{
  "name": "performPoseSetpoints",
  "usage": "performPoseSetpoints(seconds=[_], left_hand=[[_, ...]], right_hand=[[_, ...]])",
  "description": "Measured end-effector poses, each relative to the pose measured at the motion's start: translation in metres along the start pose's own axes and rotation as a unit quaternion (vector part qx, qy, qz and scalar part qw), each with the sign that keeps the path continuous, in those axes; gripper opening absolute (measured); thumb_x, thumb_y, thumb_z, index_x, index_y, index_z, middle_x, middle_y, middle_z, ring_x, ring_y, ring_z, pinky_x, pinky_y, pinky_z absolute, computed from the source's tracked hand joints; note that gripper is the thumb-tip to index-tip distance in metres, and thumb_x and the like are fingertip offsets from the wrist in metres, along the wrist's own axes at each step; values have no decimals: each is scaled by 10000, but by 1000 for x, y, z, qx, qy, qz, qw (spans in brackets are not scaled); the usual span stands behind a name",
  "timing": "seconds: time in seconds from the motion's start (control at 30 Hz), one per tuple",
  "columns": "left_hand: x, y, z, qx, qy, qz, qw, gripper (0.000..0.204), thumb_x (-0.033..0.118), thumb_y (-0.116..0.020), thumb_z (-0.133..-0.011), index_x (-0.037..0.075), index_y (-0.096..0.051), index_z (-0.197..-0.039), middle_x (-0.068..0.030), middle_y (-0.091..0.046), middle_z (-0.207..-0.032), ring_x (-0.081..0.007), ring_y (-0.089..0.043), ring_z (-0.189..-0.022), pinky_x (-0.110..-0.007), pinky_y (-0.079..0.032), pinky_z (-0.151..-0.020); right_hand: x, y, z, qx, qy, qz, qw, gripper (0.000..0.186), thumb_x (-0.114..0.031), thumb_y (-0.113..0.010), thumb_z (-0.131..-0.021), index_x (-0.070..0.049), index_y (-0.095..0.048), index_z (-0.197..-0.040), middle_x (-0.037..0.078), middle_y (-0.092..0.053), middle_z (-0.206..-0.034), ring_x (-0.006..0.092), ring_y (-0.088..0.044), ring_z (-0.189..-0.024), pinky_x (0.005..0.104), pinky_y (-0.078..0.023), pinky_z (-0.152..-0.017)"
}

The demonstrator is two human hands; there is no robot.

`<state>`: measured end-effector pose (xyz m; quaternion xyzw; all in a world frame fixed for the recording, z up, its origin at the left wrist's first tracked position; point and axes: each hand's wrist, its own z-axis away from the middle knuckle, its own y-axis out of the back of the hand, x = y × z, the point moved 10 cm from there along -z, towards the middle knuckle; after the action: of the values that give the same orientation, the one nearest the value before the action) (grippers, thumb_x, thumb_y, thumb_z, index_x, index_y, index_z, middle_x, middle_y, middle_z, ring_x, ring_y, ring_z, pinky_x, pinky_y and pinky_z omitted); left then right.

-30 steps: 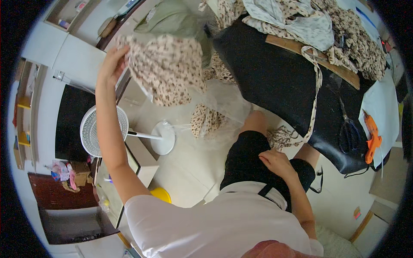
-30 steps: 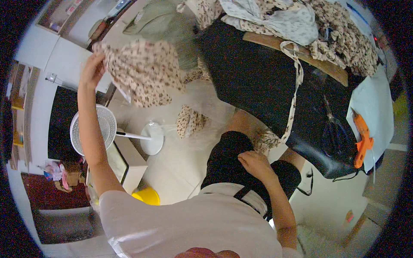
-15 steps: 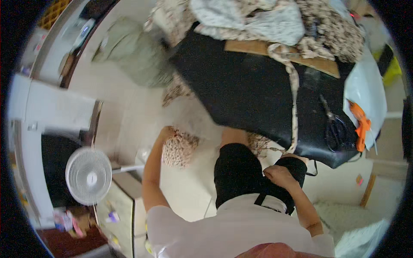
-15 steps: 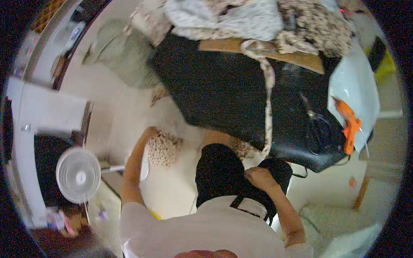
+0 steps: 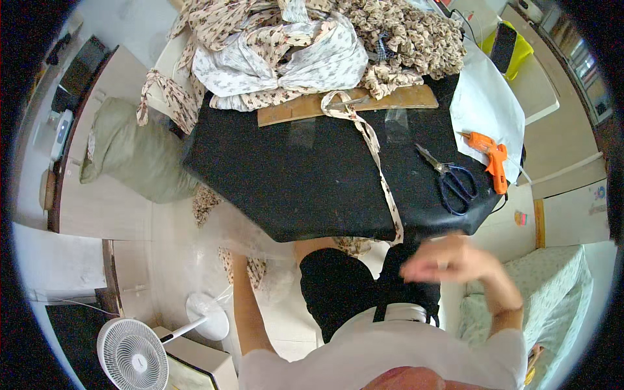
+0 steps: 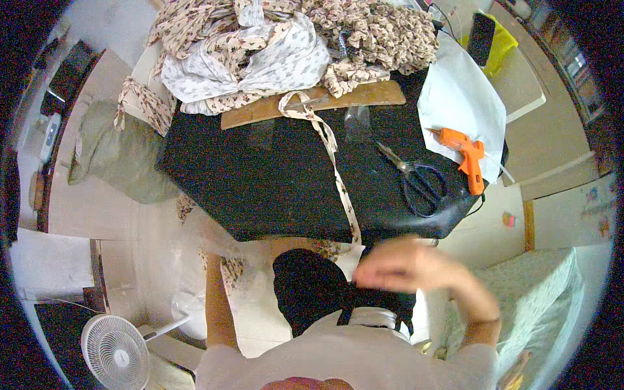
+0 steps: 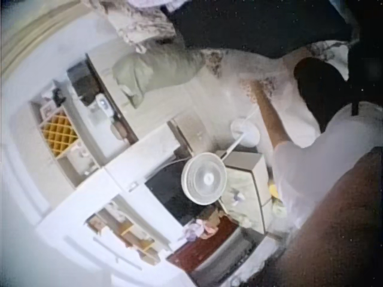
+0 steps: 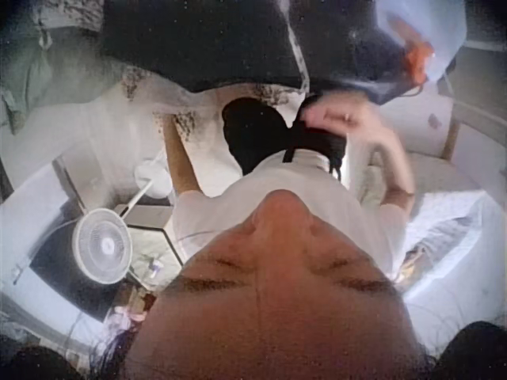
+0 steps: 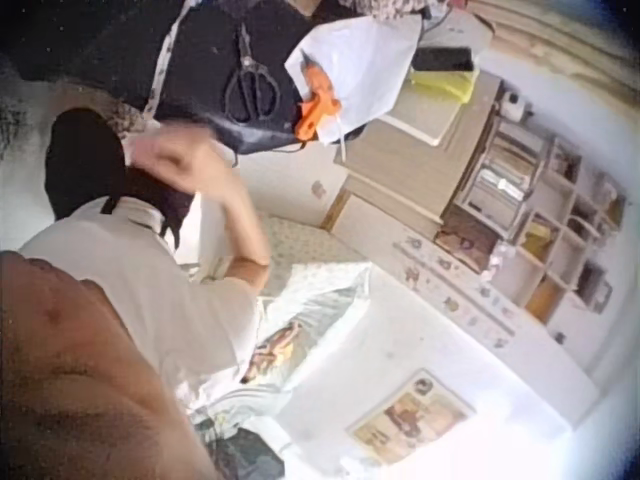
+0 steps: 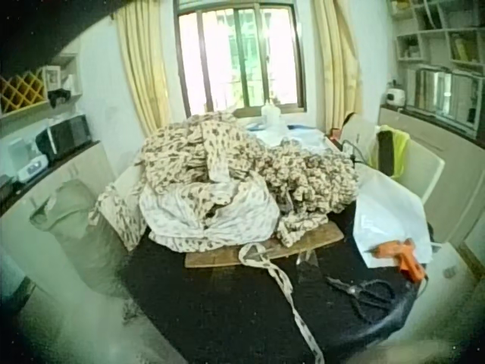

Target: The person is creating a decorative item by folding, gluing, and assembling pieces of patterned fabric.

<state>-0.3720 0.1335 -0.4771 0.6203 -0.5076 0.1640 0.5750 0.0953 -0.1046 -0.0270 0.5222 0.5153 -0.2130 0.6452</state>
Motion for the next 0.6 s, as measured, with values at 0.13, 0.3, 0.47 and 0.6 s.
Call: performPoseSetpoints(seconds=[0.13, 0.3, 0.47, 0.6], left_hand=[[38, -14, 41, -200, 52, -93, 974, 420, 334, -660, -800, 1, -620, -1053, -173, -658, -992, -335, -614, -942, -401, -479, -835], [314, -33, -3, -461, 214, -54, 859, 330, 249, -632, -867, 11, -628, -1096, -103, -680, -1017, -200, -645, -942, -318, -497, -818], [465, -40, -59, -398, 62, 138, 905, 248, 162, -572, -915, 20, -633, -1108, -85, -684, -998, -145, -644, -921, -282, -506, -810], [518, -73, -132, -296, 82, 259, 916, 247, 153, -539, -934, 18, -612, -1127, -88, -672, -1001, -155, -647, -855, -285, -525, -739]], right_hand=[[7, 90, -80, 172, 32, 197, 965, 173, -81, -621, -839, -8, -642, -994, 119, -662, -966, 259, -639, -879, 352, -504, -769], [78, 134, -146, 187, -66, 496, 845, 319, -355, -635, -828, -56, -599, -933, 121, -626, -902, 319, -619, -824, 385, -498, -703], [78, 152, -179, 152, -161, 116, 968, 314, -343, -629, -857, -44, -596, -768, 31, -540, -615, 166, -558, -549, 288, -461, -525], [28, 172, -175, 226, -81, -238, 941, 254, -271, -590, -905, -21, -597, -863, 5, -572, -719, 77, -490, -521, 213, -438, -514]])
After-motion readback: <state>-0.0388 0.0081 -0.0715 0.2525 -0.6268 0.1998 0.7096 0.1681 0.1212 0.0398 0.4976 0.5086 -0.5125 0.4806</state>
